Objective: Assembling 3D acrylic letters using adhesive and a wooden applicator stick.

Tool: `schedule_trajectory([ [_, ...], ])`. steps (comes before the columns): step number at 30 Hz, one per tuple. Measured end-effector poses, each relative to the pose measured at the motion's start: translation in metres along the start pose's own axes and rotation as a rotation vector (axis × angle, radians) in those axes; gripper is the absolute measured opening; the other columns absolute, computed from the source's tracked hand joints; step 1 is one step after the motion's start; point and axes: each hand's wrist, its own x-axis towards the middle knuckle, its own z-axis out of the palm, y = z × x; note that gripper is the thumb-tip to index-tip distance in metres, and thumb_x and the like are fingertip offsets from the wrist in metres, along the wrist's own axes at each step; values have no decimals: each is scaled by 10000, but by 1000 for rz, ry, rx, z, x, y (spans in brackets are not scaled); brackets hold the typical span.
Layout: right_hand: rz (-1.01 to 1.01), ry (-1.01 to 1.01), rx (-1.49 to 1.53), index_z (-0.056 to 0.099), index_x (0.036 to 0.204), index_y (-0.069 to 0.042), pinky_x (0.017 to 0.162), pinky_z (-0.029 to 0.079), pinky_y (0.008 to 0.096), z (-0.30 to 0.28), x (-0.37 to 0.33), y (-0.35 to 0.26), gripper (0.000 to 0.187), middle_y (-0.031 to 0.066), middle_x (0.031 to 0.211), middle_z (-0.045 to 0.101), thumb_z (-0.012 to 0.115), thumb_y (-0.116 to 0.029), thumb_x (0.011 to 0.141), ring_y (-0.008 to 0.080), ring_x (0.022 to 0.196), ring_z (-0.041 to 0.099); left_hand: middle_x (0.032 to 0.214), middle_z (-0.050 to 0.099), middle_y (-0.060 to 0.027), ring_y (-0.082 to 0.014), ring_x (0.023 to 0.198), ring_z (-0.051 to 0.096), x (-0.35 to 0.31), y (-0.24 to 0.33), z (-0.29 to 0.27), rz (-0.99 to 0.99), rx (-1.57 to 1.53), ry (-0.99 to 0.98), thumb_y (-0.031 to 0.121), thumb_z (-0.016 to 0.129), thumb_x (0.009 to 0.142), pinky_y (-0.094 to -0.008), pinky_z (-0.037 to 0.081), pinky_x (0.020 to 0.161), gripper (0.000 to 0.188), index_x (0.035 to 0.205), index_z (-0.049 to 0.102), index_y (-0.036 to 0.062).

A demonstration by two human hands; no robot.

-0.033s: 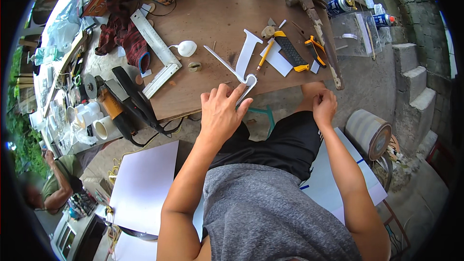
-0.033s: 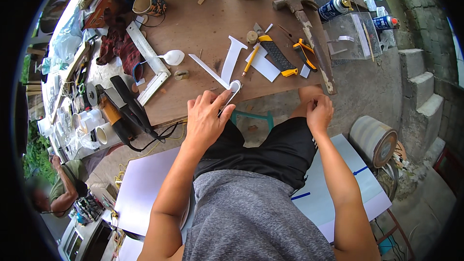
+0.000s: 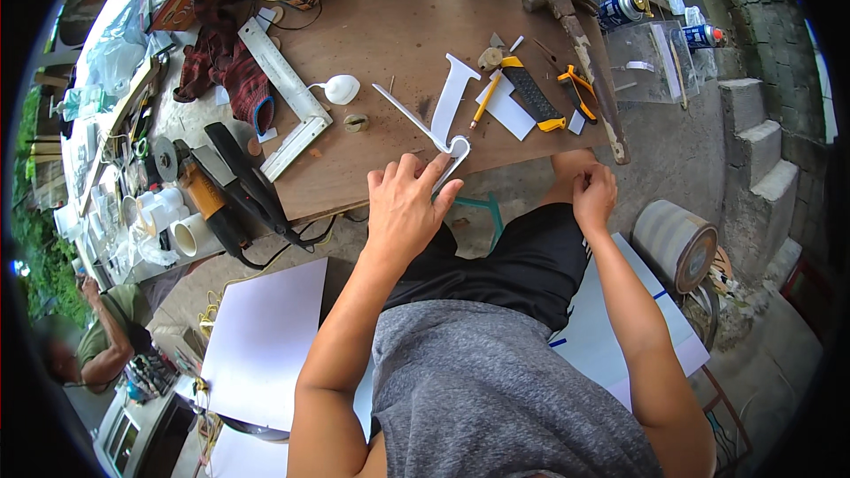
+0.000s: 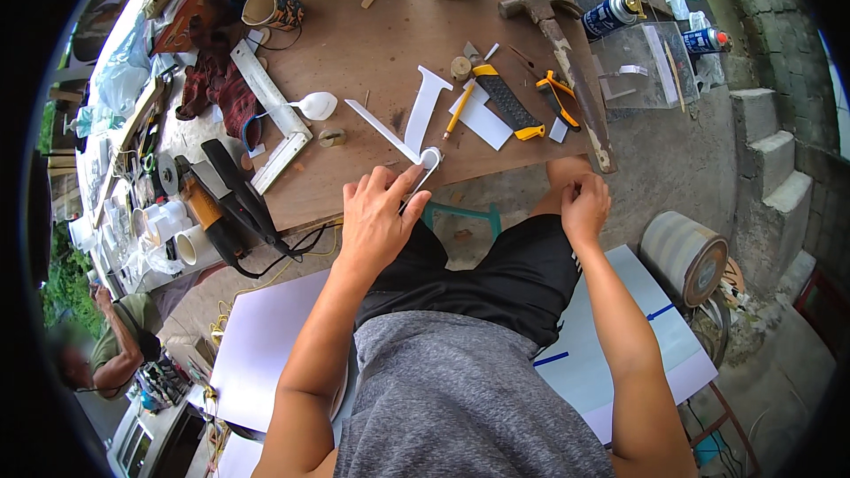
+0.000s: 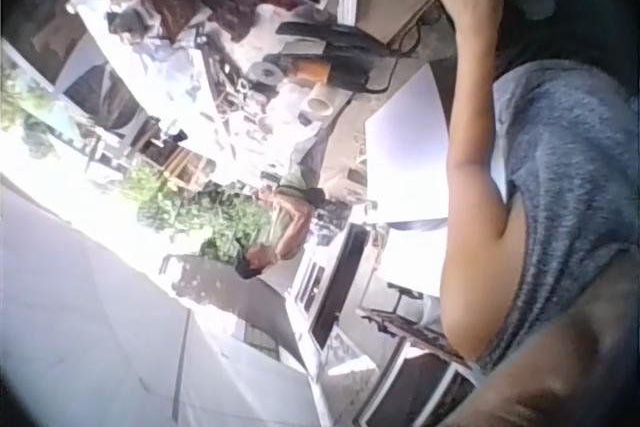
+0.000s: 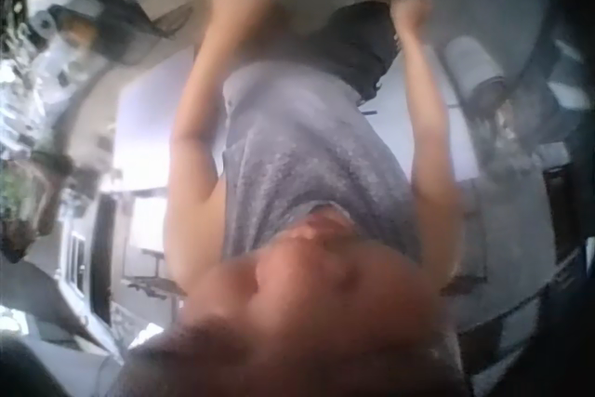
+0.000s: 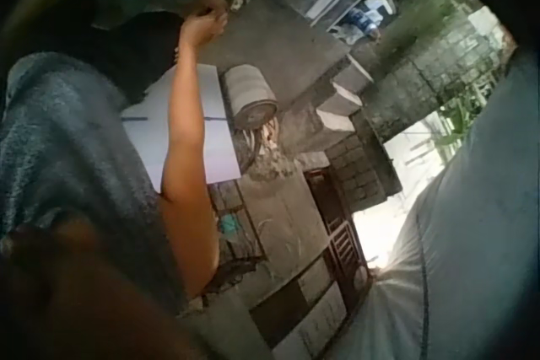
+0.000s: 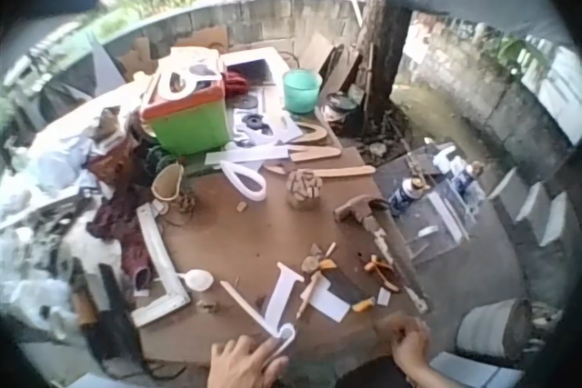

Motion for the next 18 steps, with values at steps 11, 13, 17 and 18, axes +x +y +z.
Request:
schedule_trajectory([
  [11, 20, -14, -2, 622, 949, -78, 860, 438, 468, -2, 1, -1, 118, 87, 995, 614, 692, -117, 863, 324, 1010, 592, 974, 595, -78, -281, 915, 599, -13, -2, 0, -21, -113, 74, 343, 700, 948, -422, 411, 834, 397, 1280, 641, 132],
  [13, 1, 24, 11, 624, 907, -74, 848, 443, 470, -5, 0, -3, 94, 91, 946, 628, 694, -108, 856, 330, 973, 602, 971, 593, -93, -287, 929, 605, -28, -2, -5, -94, -161, 77, 280, 757, 902, -408, 435, 841, 402, 1213, 601, 79],
  [17, -175, 21, 132, 627, 842, -71, 758, 463, 460, -21, -9, -19, 73, 100, 798, 625, 695, -95, 848, 337, 809, 619, 1067, 631, -128, -310, 985, 629, -60, -14, -1, -216, -269, 13, 310, 766, 895, -434, 445, 855, 458, 1222, 576, 52],
  [18, -270, 2, 165, 628, 825, -71, 721, 468, 454, -35, -11, -38, 77, 104, 756, 621, 700, -91, 842, 335, 755, 620, 1067, 631, -128, -310, 985, 629, -62, -16, -2, -212, -271, 21, 310, 766, 895, -434, 445, 855, 458, 1222, 576, 52],
])
